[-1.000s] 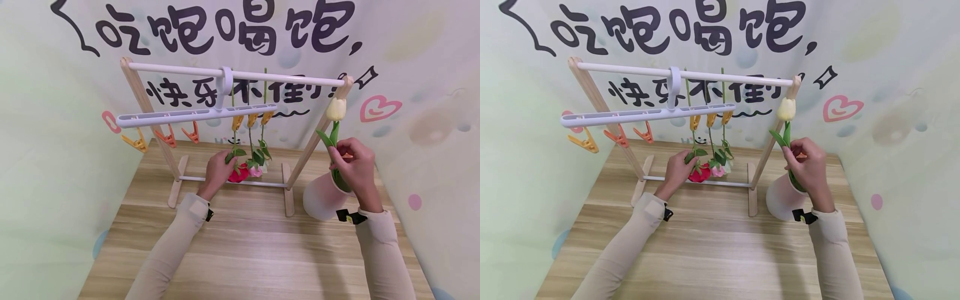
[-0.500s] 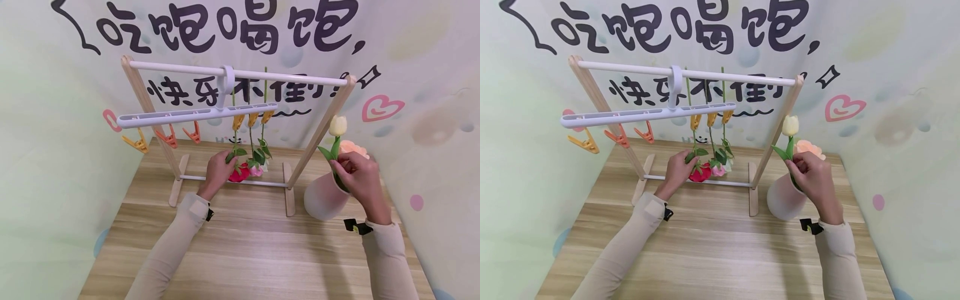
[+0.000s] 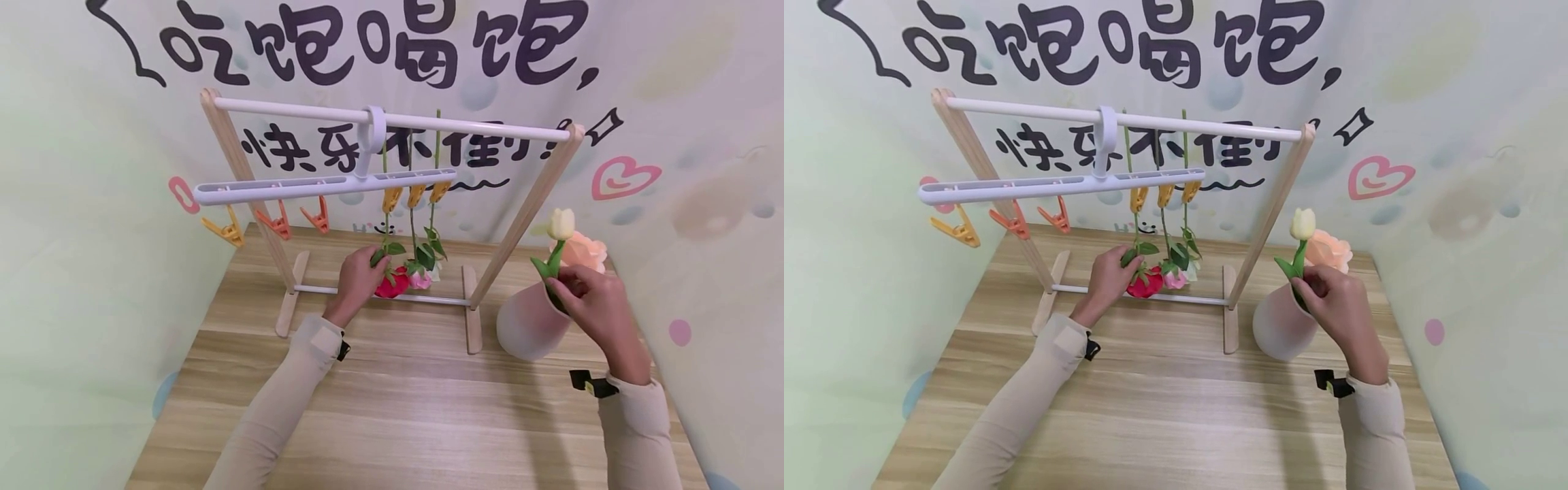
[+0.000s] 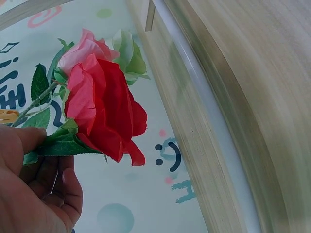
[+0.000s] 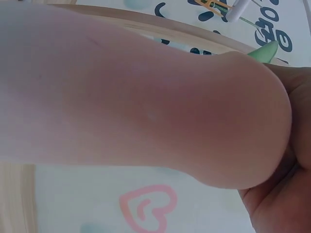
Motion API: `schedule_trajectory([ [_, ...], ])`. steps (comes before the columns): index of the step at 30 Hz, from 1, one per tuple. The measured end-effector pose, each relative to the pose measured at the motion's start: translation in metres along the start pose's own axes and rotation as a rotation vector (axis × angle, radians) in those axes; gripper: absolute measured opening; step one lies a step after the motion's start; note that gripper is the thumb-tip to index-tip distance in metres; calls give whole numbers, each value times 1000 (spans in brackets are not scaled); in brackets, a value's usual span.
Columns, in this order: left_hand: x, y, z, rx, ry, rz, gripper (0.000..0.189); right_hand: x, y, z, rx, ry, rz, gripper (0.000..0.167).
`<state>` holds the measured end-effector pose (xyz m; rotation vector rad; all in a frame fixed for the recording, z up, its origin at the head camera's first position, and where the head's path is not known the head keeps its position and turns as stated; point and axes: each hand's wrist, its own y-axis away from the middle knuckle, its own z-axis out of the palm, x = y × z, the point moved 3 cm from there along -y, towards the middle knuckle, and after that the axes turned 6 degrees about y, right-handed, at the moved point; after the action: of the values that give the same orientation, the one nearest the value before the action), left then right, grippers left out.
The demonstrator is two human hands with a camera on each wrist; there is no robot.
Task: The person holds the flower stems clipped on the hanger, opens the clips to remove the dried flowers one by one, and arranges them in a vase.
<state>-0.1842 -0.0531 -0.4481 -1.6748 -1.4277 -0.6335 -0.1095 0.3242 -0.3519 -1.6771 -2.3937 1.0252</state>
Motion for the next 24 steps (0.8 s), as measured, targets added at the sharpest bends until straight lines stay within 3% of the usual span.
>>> schedule_trajectory([
  [20,0,2,-5,-18,-3,-2,21,-11,3,-12,-196,153,-14,10],
  [24,0,3,-5,-19,-2,-5,19,-16,4,-20,-185,154,-7,15],
])
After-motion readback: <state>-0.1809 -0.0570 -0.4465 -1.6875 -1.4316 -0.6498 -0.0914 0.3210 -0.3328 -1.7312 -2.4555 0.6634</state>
